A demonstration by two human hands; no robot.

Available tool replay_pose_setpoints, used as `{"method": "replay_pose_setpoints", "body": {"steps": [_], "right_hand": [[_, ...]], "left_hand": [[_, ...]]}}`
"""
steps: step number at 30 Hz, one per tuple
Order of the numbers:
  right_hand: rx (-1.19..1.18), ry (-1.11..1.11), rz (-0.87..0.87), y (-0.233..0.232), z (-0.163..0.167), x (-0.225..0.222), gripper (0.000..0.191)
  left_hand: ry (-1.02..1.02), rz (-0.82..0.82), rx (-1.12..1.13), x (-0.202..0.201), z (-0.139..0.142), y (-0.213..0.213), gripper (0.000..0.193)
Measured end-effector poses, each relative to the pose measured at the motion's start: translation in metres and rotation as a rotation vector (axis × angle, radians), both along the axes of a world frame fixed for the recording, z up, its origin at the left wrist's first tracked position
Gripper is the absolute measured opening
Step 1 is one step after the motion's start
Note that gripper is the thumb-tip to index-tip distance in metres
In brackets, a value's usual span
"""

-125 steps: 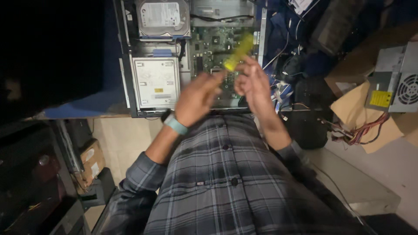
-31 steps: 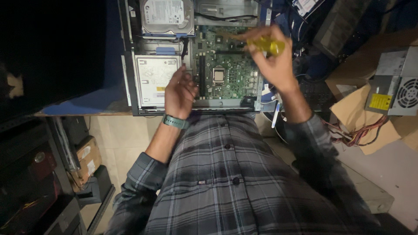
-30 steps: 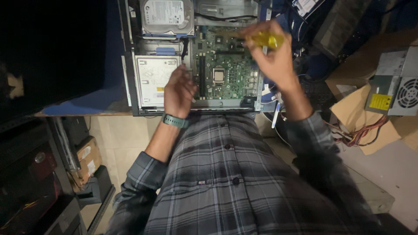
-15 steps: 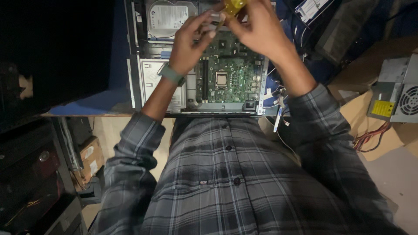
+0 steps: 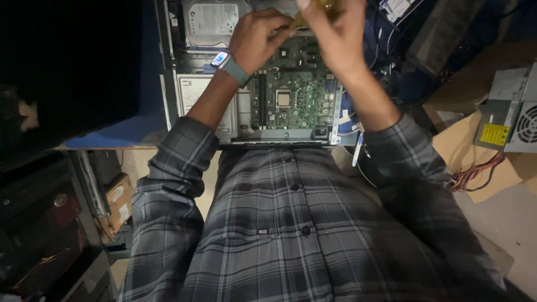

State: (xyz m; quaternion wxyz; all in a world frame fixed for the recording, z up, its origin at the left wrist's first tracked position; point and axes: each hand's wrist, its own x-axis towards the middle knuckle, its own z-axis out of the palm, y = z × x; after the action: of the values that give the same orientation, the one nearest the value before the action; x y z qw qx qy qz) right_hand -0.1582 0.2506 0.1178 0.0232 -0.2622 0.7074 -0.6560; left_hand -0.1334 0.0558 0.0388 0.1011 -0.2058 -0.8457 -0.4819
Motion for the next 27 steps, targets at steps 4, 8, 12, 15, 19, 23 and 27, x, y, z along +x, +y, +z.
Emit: {"method": "replay_pose_setpoints", "body": {"steps": [4, 8, 12, 15, 19, 23, 27], "right_hand": [[-0.203, -0.134, -0.021, -0.021, -0.018, -0.006, 0.027], [-0.186, -0.176, -0.053, -0.032, -0.039, -0.010, 0.032], [-0.142, -0.126, -0.052, -0.037, -0.051, -0.011, 0.035], [-0.106, -0.097, -0.025, -0.037, -0.054, -0.012, 0.035], [-0.053, -0.177, 0.086, -0.028, -0.051, -0.019, 0.035], [-0.068, -0.305, 0.278, -0.022, -0.048, -0.027, 0.035], [-0.117, -0.273, 0.133, -0.030, -0.049, -0.019, 0.030]], "left_hand": [[0.008, 0.034, 0.010, 0.000, -0.002, -0.003, 0.016], [0.034, 0.024, 0.064, 0.001, -0.007, -0.007, 0.016], [-0.018, 0.038, 0.060, 0.002, -0.011, -0.009, 0.020], [-0.014, 0.019, 0.089, 0.001, -0.012, -0.011, 0.020], [-0.030, -0.027, 0.022, 0.000, -0.011, -0.016, 0.022], [0.059, -0.030, -0.023, 0.001, -0.011, -0.017, 0.017], [0.084, -0.031, 0.010, -0.002, -0.012, -0.018, 0.019]]}}
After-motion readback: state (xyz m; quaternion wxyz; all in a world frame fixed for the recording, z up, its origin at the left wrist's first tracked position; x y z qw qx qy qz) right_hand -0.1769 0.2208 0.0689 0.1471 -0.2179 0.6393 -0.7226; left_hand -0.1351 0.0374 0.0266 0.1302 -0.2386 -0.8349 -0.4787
